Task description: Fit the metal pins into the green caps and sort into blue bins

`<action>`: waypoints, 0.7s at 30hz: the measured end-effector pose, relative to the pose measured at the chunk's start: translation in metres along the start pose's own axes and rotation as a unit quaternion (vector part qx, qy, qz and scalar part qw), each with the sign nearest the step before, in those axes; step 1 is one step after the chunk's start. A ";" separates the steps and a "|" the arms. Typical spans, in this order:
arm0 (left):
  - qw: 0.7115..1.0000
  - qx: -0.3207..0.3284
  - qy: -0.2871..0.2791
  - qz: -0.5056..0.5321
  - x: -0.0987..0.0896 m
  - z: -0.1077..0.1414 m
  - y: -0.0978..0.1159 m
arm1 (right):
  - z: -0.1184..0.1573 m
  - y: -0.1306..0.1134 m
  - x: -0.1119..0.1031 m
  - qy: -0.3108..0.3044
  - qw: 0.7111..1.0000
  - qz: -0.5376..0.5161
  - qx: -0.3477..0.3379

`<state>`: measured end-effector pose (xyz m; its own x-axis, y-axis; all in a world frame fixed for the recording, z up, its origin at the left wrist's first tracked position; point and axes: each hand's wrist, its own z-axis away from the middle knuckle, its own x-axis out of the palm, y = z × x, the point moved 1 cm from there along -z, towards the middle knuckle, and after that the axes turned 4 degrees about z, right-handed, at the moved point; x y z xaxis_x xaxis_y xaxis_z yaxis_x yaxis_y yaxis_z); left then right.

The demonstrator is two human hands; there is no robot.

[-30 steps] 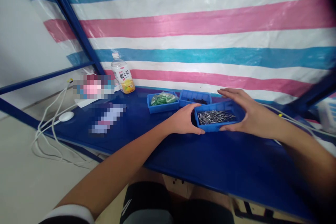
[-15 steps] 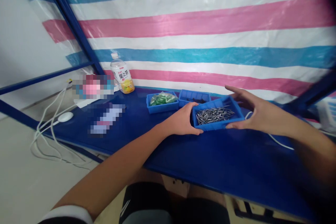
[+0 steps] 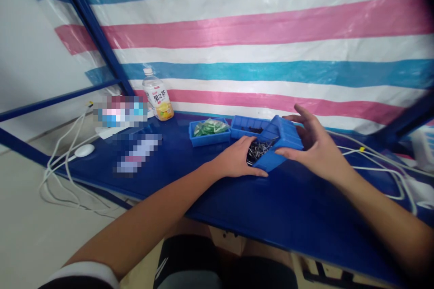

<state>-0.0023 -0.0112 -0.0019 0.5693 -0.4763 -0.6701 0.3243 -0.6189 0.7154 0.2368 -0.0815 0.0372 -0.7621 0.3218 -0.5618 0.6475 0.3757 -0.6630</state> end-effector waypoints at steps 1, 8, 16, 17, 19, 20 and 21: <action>1.000 0.000 0.003 0.004 0.000 0.000 0.000 | 0.001 0.001 0.004 0.000 1.000 -0.031 0.000; 1.000 0.001 0.005 0.010 0.001 0.000 -0.002 | 0.011 -0.006 0.020 -0.005 1.000 0.011 0.018; 0.999 0.003 0.015 0.043 0.000 -0.001 0.001 | 0.013 -0.008 0.030 -0.037 0.998 -0.051 0.004; 0.999 0.007 0.016 0.045 -0.001 -0.001 0.002 | 0.012 -0.008 0.031 -0.030 0.998 -0.050 0.009; 0.998 0.018 0.018 0.049 -0.001 -0.001 0.004 | 0.012 -0.007 0.032 -0.017 0.998 -0.055 0.016; 0.998 0.025 0.018 0.051 -0.002 -0.002 0.005 | 0.011 -0.006 0.033 -0.012 0.998 -0.059 0.015; 0.998 0.034 0.017 0.055 -0.002 -0.003 0.006 | 0.011 -0.005 0.034 -0.008 0.998 -0.064 0.011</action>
<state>0.0002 -0.0121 0.0045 0.6244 -0.5224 -0.5807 0.2075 -0.6058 0.7681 0.2080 -0.0821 0.0160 -0.8382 0.2583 -0.4803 0.5454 0.3927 -0.7405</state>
